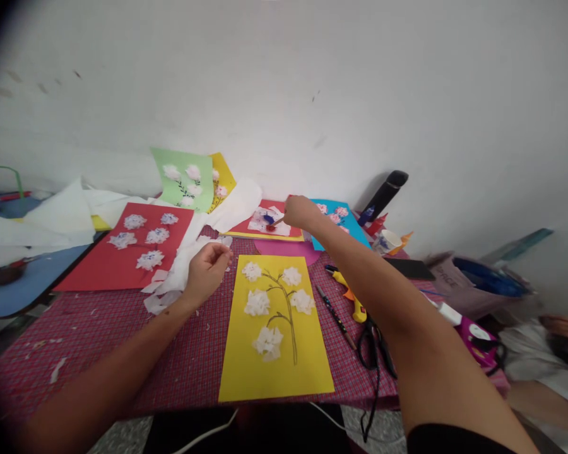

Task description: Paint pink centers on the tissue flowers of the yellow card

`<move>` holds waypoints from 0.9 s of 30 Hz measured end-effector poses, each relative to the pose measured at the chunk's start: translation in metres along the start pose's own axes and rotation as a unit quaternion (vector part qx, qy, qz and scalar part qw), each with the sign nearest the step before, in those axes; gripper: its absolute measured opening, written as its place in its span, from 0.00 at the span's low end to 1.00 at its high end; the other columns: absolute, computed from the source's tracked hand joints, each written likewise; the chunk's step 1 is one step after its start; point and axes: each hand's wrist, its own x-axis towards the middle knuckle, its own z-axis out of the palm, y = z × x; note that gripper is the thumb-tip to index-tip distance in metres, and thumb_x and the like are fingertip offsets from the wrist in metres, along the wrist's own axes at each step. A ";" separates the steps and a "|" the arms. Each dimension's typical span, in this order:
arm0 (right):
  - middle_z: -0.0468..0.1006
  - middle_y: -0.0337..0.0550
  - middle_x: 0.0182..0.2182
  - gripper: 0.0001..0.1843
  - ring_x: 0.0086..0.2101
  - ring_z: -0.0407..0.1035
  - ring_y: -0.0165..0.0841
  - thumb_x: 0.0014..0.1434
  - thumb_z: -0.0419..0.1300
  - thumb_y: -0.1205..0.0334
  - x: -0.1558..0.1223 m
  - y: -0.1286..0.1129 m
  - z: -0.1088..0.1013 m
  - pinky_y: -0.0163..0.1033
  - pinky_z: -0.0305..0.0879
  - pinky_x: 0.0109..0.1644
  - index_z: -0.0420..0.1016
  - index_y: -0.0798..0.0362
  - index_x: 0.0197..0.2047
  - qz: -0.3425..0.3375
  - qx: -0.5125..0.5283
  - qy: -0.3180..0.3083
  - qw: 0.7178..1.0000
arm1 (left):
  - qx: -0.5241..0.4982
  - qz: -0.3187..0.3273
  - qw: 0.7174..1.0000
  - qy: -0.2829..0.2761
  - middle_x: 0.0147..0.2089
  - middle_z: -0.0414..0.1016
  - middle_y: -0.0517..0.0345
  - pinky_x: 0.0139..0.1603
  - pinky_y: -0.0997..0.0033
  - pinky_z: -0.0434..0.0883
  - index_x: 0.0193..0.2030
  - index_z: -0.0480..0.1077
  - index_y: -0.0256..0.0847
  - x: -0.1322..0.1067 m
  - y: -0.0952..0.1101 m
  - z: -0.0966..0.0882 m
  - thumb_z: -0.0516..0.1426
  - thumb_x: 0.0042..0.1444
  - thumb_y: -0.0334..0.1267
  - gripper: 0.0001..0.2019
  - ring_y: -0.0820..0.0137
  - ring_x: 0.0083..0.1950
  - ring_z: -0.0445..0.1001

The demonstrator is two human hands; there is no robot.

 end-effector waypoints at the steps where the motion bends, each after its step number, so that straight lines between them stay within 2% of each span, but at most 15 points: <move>1: 0.85 0.57 0.33 0.10 0.38 0.79 0.44 0.61 0.66 0.61 0.003 -0.002 -0.003 0.41 0.69 0.43 0.88 0.56 0.36 -0.005 -0.007 -0.005 1.000 | 0.000 0.002 1.000 0.000 0.37 0.78 0.59 0.39 0.71 0.71 0.41 0.74 0.45 0.001 -0.002 0.000 0.61 0.63 0.39 0.03 0.69 0.36 0.75; 3: 0.85 0.56 0.32 0.11 0.38 0.79 0.44 0.60 0.67 0.59 0.009 -0.005 -0.008 0.39 0.69 0.42 0.88 0.57 0.37 -0.009 -0.012 -0.011 1.000 | 0.002 0.011 1.000 -0.001 0.36 0.77 0.60 0.39 0.71 0.71 0.41 0.74 0.45 0.002 -0.005 0.000 0.61 0.63 0.40 0.03 0.69 0.35 0.75; 6: 0.86 0.54 0.35 0.10 0.39 0.80 0.43 0.59 0.66 0.62 0.013 -0.011 -0.012 0.38 0.68 0.42 0.88 0.56 0.40 -0.012 0.017 0.007 1.000 | 0.005 0.024 1.000 -0.005 0.36 0.78 0.60 0.38 0.70 0.71 0.41 0.74 0.44 0.003 -0.009 -0.001 0.61 0.63 0.40 0.04 0.69 0.35 0.75; 11: 0.87 0.51 0.40 0.11 0.41 0.80 0.41 0.57 0.65 0.67 0.014 -0.015 -0.004 0.37 0.68 0.41 0.88 0.54 0.41 0.022 0.105 0.052 0.993 | 0.000 0.014 1.000 -0.006 0.35 0.77 0.60 0.36 0.70 0.71 0.41 0.74 0.44 0.003 -0.009 -0.001 0.61 0.63 0.41 0.05 0.70 0.33 0.74; 14: 0.87 0.51 0.39 0.10 0.39 0.79 0.40 0.57 0.65 0.67 0.013 -0.015 0.005 0.36 0.67 0.39 0.88 0.56 0.40 0.038 0.142 0.073 0.986 | -0.004 0.009 1.000 -0.007 0.35 0.77 0.60 0.36 0.70 0.71 0.40 0.74 0.44 0.003 -0.007 0.000 0.61 0.62 0.41 0.05 0.70 0.33 0.74; 22: 0.86 0.47 0.30 0.13 0.28 0.77 0.33 0.66 0.60 0.64 0.006 -0.019 0.041 0.35 0.66 0.35 0.87 0.56 0.38 0.056 0.292 0.103 0.949 | -0.006 0.003 1.000 -0.008 0.33 0.77 0.61 0.34 0.72 0.70 0.39 0.73 0.44 0.003 -0.005 0.000 0.61 0.61 0.40 0.04 0.70 0.32 0.73; 27: 0.83 0.43 0.25 0.16 0.26 0.75 0.32 0.68 0.57 0.64 -0.004 -0.007 0.065 0.33 0.65 0.32 0.88 0.55 0.37 0.047 0.360 0.109 0.925 | 0.001 0.004 1.000 -0.011 0.33 0.77 0.61 0.35 0.71 0.69 0.39 0.73 0.43 0.002 -0.002 0.000 0.61 0.61 0.39 0.04 0.70 0.33 0.73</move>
